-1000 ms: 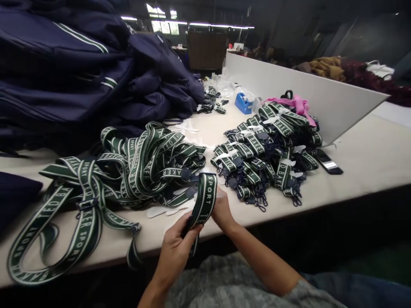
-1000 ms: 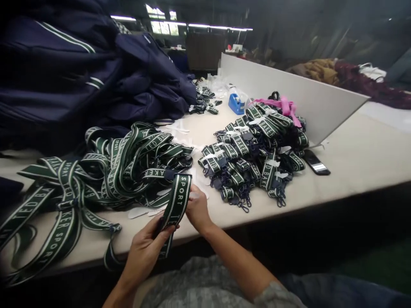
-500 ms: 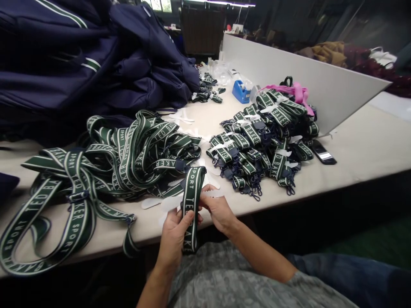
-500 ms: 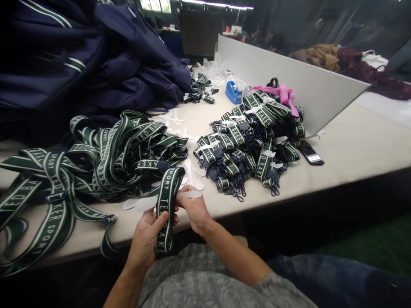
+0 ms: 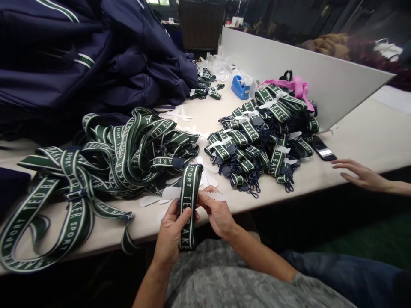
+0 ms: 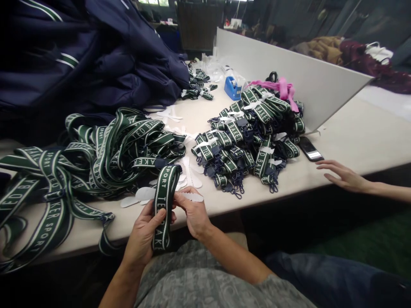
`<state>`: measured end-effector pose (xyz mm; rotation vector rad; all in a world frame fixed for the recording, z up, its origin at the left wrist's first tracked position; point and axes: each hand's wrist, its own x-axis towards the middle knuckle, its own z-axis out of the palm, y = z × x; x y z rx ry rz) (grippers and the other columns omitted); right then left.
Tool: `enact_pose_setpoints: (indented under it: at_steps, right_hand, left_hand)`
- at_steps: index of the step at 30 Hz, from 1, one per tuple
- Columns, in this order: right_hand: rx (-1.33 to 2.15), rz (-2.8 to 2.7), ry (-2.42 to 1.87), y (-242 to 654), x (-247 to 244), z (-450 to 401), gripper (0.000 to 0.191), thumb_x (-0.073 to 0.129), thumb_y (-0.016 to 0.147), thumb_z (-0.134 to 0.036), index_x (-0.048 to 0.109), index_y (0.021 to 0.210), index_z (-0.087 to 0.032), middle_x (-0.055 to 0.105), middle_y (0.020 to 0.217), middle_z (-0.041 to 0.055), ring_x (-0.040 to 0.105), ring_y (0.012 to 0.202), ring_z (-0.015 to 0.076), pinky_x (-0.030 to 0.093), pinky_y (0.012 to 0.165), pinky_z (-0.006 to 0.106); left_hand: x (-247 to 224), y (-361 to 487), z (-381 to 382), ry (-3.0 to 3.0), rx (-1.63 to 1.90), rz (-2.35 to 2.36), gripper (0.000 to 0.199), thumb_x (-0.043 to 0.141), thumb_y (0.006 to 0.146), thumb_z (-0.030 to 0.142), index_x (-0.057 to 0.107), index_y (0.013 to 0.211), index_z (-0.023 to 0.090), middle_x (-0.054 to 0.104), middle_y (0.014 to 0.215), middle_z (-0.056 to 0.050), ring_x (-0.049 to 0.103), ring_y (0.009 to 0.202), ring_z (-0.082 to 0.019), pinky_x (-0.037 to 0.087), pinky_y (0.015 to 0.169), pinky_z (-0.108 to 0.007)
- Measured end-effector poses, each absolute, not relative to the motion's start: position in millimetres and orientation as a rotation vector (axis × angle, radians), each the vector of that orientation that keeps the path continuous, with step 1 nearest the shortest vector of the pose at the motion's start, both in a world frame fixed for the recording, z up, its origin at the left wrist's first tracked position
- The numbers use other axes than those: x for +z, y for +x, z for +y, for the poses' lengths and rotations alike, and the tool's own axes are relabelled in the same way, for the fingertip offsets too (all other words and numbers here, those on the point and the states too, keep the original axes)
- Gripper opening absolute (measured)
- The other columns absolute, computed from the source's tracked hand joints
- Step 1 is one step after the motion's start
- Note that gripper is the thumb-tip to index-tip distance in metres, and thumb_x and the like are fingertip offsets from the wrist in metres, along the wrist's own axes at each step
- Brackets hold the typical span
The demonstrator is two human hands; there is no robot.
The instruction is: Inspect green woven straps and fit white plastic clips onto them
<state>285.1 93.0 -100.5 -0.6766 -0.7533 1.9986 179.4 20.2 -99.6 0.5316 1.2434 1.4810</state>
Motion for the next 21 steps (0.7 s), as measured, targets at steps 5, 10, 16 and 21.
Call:
enact_pose_setpoints:
  at_steps: [5, 10, 16, 21]
  right_hand:
    - [1.320, -1.413, -0.806, 295, -108, 93, 0.009, 0.070, 0.086, -0.026, 0.067, 0.081, -0.019, 0.065, 0.073, 0.0002, 0.061, 0.069, 0.0139, 0.051, 0.067, 0.028]
    - [1.281, -1.646, -0.739, 296, -112, 100, 0.006, 0.069, 0.086, -0.024, 0.073, 0.085, -0.019, 0.071, 0.080, 0.0025, 0.065, 0.075, 0.0149, 0.052, 0.075, 0.028]
    - [2.134, -1.376, -0.723, 306, -128, 105, 0.048, 0.088, 0.061, -0.026, 0.070, 0.105, -0.019, 0.073, 0.094, 0.0019, 0.069, 0.091, 0.0169, 0.053, 0.092, 0.033]
    - [2.328, -1.376, -0.599, 313, -140, 99, 0.057, 0.086, 0.064, -0.025, 0.067, 0.117, -0.020, 0.072, 0.102, 0.0039, 0.070, 0.093, 0.0168, 0.054, 0.094, 0.035]
  left_hand:
    - [-102, 175, 16, 0.502, 1.468, 1.365, 0.035, 0.077, 0.079, 0.039, 0.064, 0.107, 0.021, 0.067, 0.084, 0.001, 0.060, 0.067, -0.011, 0.049, 0.060, -0.019]
    - [-105, 176, 10, 0.638, 1.392, 1.570, 0.037, 0.073, 0.081, 0.044, 0.065, 0.108, 0.020, 0.068, 0.080, 0.000, 0.062, 0.072, -0.015, 0.049, 0.065, -0.022]
    - [-119, 165, 2, 0.776, 1.324, 1.707, 0.036, 0.071, 0.082, 0.045, 0.066, 0.109, 0.020, 0.071, 0.094, -0.003, 0.066, 0.092, -0.021, 0.050, 0.081, -0.026]
    - [-128, 159, -7, 0.736, 1.285, 1.644, 0.045, 0.069, 0.084, 0.049, 0.062, 0.117, 0.021, 0.070, 0.108, -0.006, 0.065, 0.094, -0.021, 0.054, 0.075, -0.026]
